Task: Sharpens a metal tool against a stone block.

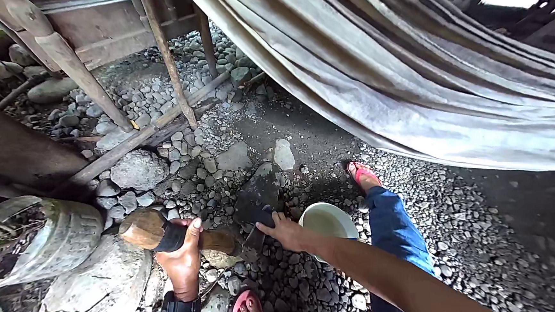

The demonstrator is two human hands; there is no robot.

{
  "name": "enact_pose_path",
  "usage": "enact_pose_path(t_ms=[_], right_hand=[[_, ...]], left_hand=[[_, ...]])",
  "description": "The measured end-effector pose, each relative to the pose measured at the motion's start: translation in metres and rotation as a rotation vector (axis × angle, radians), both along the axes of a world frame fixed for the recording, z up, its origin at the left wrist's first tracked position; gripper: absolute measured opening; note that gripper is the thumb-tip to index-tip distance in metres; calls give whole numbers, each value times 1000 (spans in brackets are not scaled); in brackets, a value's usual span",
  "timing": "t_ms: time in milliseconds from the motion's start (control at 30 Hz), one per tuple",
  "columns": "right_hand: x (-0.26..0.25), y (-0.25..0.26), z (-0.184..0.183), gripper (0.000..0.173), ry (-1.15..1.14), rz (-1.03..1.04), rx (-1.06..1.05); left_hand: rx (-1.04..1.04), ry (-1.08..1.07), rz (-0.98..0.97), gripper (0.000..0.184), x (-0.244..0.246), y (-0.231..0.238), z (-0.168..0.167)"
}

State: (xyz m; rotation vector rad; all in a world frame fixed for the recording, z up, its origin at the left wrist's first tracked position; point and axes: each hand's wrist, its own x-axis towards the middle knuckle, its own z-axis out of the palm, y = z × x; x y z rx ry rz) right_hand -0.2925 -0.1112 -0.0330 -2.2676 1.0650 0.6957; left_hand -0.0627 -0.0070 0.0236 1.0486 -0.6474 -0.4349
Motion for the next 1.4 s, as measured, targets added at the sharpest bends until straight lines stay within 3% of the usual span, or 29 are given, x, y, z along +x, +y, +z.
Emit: enact_pose_path(t_ms=[67,233,400,600,767,967,1133,1300,1400], right_hand=[[1,-7,-3,82,-13,11,-14],[28,-32,0,73,16,-238,-43],[-3,-1,-11,82,-22,-43,-37],[21,-42,-6,66,-36,-336,-65],[-12,-9,-19,69,-86,-142,-42],[9,-39,-7,64,-56,-288,-40],[-13,-16,-17,72,-65,-46,-31],[13,-42,-9,63,-90,-237,-25],[1,-30,-6,64,-101,-201,-29]], left_hand=[[-12,-16,-13,26,2,0,-2],[-11,12,-13,25,6,3,-2],[-23,57,10,22,17,5,-20],[-23,54,19,21,19,5,-21],[-38,58,19,21,21,6,-26],[-18,56,13,21,17,7,-21],[5,73,22,20,17,4,-20],[4,68,36,20,17,7,-17],[0,59,19,21,15,6,-17]])
